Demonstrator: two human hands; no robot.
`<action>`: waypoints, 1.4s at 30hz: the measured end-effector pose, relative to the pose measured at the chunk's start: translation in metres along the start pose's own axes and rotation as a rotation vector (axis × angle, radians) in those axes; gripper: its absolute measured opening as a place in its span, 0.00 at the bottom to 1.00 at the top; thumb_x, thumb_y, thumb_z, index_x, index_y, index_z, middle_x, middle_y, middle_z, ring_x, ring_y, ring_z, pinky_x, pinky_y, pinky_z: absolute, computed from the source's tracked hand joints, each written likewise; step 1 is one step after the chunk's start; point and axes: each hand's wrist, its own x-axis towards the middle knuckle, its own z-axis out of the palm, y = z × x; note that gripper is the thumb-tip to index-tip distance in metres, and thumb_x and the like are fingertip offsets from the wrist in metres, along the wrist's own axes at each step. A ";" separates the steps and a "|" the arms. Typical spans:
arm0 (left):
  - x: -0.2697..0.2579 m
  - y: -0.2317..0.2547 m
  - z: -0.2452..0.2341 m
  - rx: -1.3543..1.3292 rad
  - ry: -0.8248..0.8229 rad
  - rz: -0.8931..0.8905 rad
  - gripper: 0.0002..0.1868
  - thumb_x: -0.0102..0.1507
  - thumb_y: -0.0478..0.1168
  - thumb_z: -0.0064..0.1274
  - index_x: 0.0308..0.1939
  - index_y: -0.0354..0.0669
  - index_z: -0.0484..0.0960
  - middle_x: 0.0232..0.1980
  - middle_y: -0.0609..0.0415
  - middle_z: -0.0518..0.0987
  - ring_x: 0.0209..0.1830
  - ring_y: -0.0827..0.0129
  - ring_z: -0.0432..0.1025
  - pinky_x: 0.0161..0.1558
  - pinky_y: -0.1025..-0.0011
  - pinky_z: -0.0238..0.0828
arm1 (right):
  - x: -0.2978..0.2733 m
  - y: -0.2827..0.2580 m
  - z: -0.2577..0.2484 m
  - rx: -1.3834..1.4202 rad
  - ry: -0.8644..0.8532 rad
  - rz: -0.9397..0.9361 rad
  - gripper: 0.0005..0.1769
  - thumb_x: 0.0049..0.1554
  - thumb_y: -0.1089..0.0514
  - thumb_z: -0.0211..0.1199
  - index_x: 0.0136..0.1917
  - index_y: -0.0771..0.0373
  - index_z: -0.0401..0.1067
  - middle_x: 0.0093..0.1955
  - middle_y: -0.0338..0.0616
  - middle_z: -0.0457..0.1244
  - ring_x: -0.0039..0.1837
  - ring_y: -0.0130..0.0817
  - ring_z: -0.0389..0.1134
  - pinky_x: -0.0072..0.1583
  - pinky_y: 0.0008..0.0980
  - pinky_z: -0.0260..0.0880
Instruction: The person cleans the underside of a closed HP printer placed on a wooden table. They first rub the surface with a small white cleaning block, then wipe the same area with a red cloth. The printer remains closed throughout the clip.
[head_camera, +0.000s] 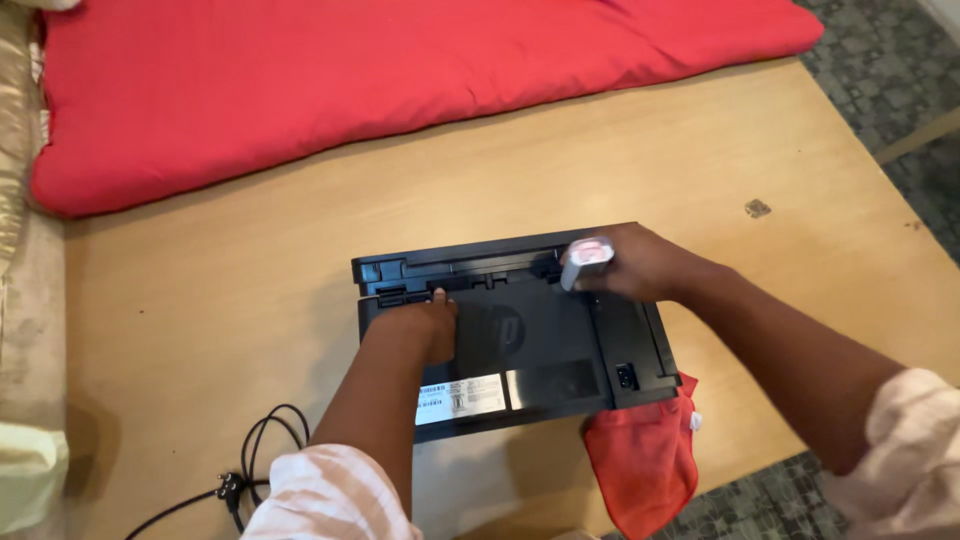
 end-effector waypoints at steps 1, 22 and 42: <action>0.001 0.001 -0.004 0.006 0.005 0.005 0.37 0.67 0.41 0.42 0.80 0.46 0.49 0.80 0.46 0.59 0.75 0.48 0.63 0.72 0.52 0.64 | 0.000 0.001 -0.005 -0.029 0.003 0.039 0.18 0.49 0.56 0.73 0.54 0.57 0.79 0.50 0.42 0.74 0.54 0.36 0.75 0.59 0.35 0.72; -0.001 -0.001 -0.022 0.107 -0.023 0.007 0.33 0.69 0.47 0.46 0.78 0.51 0.59 0.76 0.48 0.68 0.72 0.45 0.67 0.69 0.49 0.68 | 0.021 0.013 0.023 -0.123 0.035 -0.097 0.17 0.51 0.54 0.73 0.54 0.59 0.79 0.51 0.45 0.73 0.54 0.38 0.74 0.59 0.36 0.72; 0.003 -0.001 -0.017 0.107 -0.033 -0.033 0.39 0.69 0.36 0.36 0.83 0.58 0.42 0.81 0.48 0.58 0.75 0.46 0.62 0.71 0.49 0.65 | -0.010 0.011 -0.014 0.103 0.032 -0.012 0.20 0.48 0.58 0.73 0.55 0.57 0.79 0.53 0.40 0.74 0.56 0.33 0.75 0.61 0.35 0.73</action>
